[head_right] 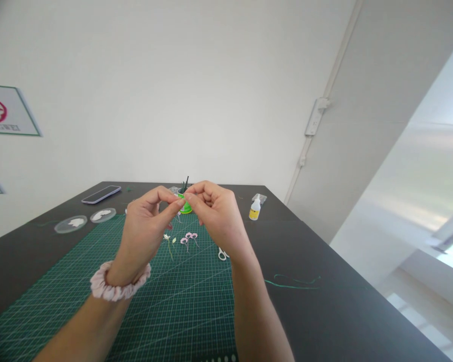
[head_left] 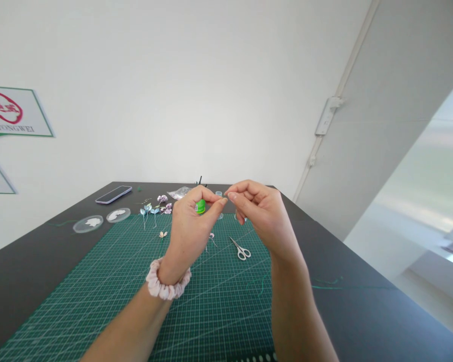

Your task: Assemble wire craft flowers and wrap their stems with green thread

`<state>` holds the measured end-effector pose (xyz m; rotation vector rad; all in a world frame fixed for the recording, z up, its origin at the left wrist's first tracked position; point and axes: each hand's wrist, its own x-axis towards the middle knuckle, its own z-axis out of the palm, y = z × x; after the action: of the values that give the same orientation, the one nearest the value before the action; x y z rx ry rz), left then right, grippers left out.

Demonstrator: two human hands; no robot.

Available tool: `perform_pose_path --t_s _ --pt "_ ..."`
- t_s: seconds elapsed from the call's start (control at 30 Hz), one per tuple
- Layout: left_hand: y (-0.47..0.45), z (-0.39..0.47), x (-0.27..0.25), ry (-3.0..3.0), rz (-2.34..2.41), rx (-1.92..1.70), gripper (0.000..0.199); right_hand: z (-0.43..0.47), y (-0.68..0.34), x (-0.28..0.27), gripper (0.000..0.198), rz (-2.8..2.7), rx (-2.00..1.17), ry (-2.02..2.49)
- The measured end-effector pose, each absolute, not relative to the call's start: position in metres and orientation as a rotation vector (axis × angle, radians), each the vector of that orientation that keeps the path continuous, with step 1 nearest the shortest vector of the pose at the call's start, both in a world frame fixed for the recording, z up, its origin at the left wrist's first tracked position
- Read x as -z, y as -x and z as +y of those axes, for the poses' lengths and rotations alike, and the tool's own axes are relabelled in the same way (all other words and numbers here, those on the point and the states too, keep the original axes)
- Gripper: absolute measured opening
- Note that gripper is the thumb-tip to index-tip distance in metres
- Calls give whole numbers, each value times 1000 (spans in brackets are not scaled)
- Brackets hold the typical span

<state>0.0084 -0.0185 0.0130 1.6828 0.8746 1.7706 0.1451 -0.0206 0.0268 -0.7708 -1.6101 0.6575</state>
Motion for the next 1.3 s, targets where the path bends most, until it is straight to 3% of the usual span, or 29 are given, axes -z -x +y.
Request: perform_pose_path --t_s 0.23,0.47,0.7,1.3 --pt "-11 -19 -12 -1648 850 -1738 15 -19 -143 -27 14 -1590 -658 773" --pt "-5 -15 -15 -1486 550 -1286 14 -21 -150 -26 16 -1599 -716 698" --pt "-5 -8 -12 -1361 314 -1089 19 -22 -152 -25 14 -1621 -843 597" --pt "-4 -7 -12 -1393 378 -1283 14 -20 -152 -24 6 -1574 -894 557"
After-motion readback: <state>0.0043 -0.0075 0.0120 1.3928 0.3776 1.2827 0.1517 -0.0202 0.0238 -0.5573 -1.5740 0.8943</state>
